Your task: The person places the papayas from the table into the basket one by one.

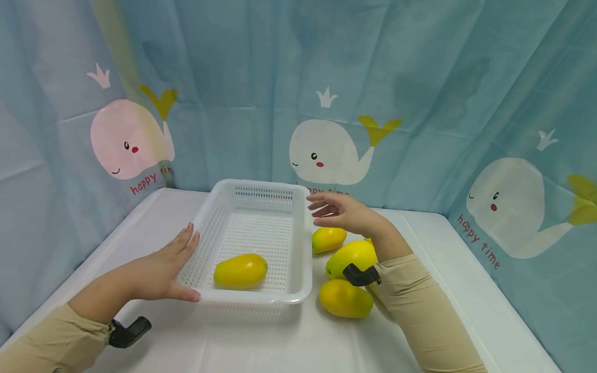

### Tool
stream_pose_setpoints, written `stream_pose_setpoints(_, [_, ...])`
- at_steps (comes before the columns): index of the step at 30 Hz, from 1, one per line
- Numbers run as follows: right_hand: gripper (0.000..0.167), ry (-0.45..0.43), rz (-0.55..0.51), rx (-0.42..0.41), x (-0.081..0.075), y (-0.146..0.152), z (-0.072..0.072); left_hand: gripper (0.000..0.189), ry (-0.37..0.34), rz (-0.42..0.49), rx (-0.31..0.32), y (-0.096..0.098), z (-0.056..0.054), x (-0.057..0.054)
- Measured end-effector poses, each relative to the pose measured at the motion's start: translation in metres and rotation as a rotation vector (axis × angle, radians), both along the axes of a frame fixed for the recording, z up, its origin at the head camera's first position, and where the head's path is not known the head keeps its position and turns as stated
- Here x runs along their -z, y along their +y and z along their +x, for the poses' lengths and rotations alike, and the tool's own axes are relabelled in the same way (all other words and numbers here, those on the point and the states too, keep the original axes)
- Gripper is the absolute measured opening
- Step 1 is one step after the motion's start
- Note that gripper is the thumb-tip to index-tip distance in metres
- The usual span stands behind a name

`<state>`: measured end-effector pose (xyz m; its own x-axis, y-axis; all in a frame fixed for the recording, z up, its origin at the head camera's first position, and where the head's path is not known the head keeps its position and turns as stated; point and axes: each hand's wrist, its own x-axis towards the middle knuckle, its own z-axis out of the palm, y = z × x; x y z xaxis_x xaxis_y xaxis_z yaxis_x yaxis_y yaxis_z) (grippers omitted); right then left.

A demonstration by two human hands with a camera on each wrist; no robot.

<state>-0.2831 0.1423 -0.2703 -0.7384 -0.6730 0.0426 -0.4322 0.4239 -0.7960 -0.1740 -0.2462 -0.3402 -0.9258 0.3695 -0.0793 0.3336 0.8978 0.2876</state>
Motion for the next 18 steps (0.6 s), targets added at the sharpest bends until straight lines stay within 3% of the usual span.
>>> stream_pose_setpoints(10, [0.053,0.005,0.022,0.068,-0.007,0.057,0.014,0.130,-0.003,0.003,0.007,0.001,-0.001,0.000])
stream_pose_setpoints(18, [0.057,0.036,0.113,0.141,0.008,0.101,0.022,0.131,-0.002,-0.004,-0.006,0.001,-0.002,0.002])
